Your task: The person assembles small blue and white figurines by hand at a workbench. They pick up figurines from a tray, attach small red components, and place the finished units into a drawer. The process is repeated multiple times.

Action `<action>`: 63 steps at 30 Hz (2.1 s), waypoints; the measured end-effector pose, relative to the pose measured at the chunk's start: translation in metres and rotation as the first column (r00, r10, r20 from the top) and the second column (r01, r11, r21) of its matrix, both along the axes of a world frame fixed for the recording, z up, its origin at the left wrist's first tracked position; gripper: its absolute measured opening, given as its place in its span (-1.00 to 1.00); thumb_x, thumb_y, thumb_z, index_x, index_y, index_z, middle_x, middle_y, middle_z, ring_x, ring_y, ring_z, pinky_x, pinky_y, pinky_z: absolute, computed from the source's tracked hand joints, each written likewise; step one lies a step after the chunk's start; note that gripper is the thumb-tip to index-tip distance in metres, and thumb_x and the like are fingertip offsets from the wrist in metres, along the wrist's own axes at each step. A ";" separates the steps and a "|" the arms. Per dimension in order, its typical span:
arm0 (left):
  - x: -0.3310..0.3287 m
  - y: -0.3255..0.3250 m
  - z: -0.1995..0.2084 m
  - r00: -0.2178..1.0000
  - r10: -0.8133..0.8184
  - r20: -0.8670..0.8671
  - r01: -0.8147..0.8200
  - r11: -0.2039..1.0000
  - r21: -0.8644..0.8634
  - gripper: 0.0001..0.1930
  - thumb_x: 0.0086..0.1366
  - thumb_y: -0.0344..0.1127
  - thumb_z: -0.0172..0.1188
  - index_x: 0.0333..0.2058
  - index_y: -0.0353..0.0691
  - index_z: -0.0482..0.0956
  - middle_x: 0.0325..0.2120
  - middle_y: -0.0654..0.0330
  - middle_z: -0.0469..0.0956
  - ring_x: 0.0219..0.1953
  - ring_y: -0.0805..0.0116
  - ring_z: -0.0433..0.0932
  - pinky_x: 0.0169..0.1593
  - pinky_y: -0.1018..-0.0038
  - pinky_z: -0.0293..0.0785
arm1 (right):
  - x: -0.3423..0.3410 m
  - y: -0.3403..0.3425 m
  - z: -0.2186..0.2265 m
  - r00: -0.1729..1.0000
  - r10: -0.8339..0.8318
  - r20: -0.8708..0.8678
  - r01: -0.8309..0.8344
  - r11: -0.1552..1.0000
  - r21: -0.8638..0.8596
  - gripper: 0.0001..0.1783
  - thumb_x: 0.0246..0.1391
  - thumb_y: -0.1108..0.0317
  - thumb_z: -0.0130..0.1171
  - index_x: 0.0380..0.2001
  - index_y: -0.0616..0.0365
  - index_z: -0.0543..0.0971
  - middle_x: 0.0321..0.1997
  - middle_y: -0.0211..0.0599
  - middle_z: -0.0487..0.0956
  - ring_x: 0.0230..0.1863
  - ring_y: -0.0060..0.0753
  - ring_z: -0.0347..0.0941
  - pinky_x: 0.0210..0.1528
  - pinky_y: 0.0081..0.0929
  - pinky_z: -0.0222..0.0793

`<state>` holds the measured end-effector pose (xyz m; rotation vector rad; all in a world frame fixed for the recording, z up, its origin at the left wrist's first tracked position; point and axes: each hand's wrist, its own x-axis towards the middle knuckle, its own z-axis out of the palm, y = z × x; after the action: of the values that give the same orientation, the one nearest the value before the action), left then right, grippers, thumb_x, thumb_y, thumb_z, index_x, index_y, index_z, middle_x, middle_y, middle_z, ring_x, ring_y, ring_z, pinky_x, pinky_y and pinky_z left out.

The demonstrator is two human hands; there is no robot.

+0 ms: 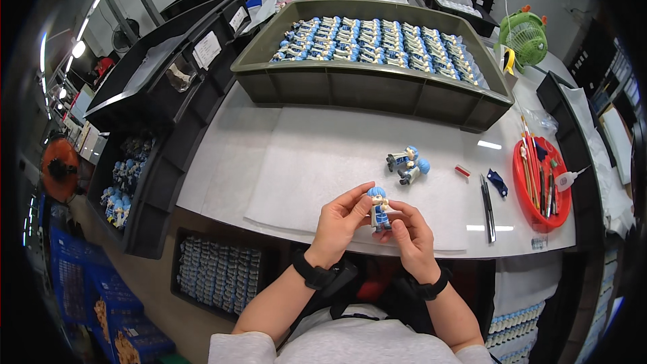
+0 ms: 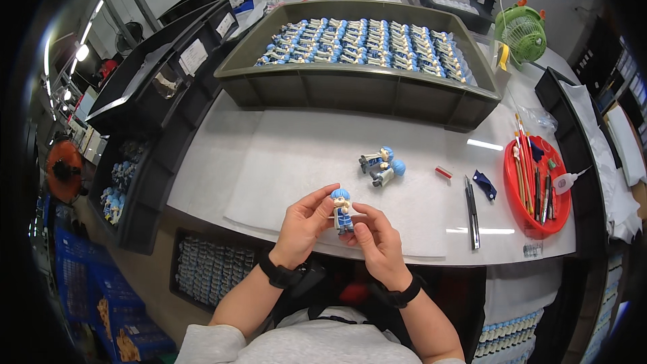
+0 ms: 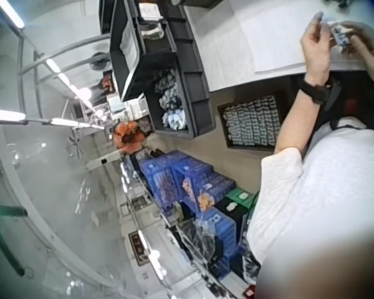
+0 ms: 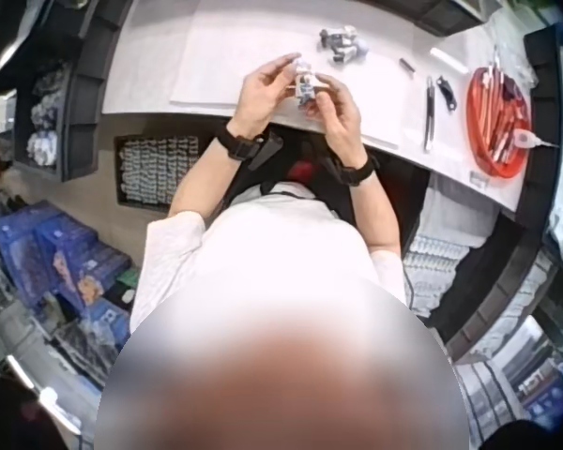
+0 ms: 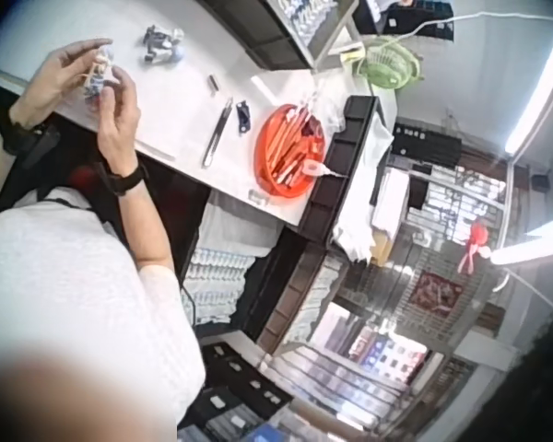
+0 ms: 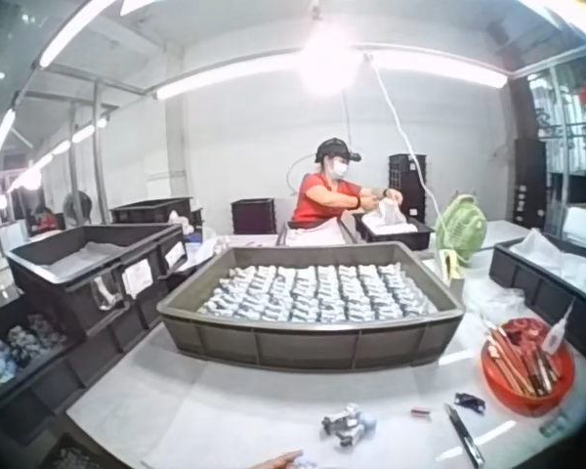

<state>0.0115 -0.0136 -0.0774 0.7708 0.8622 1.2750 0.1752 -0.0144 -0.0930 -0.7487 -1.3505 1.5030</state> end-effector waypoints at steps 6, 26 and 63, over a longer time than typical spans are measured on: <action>0.001 0.003 -0.020 0.999 -0.015 0.052 0.010 0.995 0.095 -0.58 0.35 -0.33 0.01 0.15 -0.31 0.29 -0.10 0.14 0.48 -0.13 0.44 0.48 -0.05 0.42 0.46 | -0.006 -0.003 -0.002 0.987 -0.141 -0.076 0.144 0.989 0.033 -0.58 0.21 0.37 0.01 0.10 0.27 0.28 -0.17 -0.20 0.43 -0.22 -0.46 0.50 -0.22 -0.59 0.45; -0.001 0.002 -0.021 0.995 -0.022 0.097 0.015 0.997 0.078 -0.60 0.32 -0.41 0.04 0.12 -0.27 0.34 -0.07 0.15 0.49 -0.04 0.46 0.45 0.04 0.50 0.42 | -0.006 -0.001 -0.012 0.961 -0.262 0.089 0.240 0.949 0.205 -0.30 -0.16 0.60 0.33 0.10 0.20 0.30 -0.04 -0.32 0.36 0.01 -0.51 0.32 -0.12 -0.61 0.35; 0.003 0.001 -0.017 0.999 -0.028 0.019 0.025 0.993 0.113 -0.49 0.27 -0.45 0.08 0.18 -0.30 0.20 0.01 -0.04 0.39 0.03 0.17 0.45 0.05 0.35 0.46 | 0.063 0.047 0.058 0.697 -0.438 0.567 0.090 0.839 0.537 -0.65 -0.15 0.60 0.15 -0.18 0.25 0.50 -0.26 -0.17 0.54 -0.24 -0.29 0.49 -0.26 -0.47 0.40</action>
<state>0.0146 -0.0125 -0.0948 0.8544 0.7659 1.3143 0.2386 0.0324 -0.0347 -1.1712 -1.9440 0.5900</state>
